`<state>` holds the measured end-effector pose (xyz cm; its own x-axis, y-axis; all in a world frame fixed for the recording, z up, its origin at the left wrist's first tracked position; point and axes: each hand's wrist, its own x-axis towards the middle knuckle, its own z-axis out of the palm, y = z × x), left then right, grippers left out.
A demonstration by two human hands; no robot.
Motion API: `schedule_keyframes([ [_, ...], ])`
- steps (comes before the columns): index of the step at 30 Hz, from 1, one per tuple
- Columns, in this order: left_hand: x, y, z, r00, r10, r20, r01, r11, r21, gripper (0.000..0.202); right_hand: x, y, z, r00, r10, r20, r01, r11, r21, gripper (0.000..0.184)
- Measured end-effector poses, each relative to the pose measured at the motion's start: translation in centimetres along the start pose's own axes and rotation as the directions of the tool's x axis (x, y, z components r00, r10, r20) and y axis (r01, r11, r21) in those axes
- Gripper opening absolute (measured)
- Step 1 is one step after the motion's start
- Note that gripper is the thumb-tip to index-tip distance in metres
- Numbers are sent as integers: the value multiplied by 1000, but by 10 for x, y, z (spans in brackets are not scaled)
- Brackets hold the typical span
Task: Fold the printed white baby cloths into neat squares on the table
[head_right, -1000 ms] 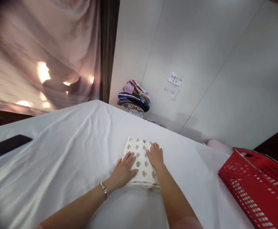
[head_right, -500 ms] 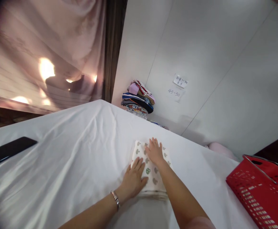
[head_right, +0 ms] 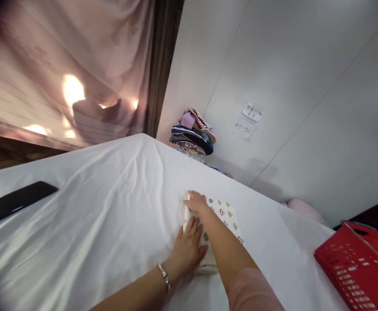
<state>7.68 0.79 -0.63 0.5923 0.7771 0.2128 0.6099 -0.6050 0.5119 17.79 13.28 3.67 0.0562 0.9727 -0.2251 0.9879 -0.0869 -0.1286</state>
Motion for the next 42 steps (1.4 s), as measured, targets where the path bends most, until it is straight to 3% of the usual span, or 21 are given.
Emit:
schedule_keyframes([
  [5,-2,-2,2,1000,24,-9,-25,999,-22,63,18,-18,-13,993,98,58,-94,993,-69,56],
  [11,-3,-3,4,999,47,-25,-48,998,-42,62,26,-36,-18,987,135,91,-112,968,-223,42],
  [16,-4,-2,2,987,107,-123,-109,994,-13,55,25,-49,-15,982,164,91,-122,926,-356,42],
  [22,-5,-2,2,977,141,-160,-144,990,-2,57,32,-54,-10,987,153,50,-119,905,-408,32],
  [29,-7,-1,4,974,165,-152,-163,986,24,56,43,-40,4,996,27,-91,-51,963,-266,22],
  [35,-7,-2,2,981,137,-137,-133,990,36,57,44,-24,13,982,-10,-190,12,1000,12,25],
  [38,-7,-2,-2,994,92,-66,-92,996,-7,58,35,-15,7,969,-48,-242,86,985,151,32],
  [42,-6,-1,-3,999,47,-22,-48,998,-48,59,3,7,5,944,-70,-322,146,965,219,39],
])
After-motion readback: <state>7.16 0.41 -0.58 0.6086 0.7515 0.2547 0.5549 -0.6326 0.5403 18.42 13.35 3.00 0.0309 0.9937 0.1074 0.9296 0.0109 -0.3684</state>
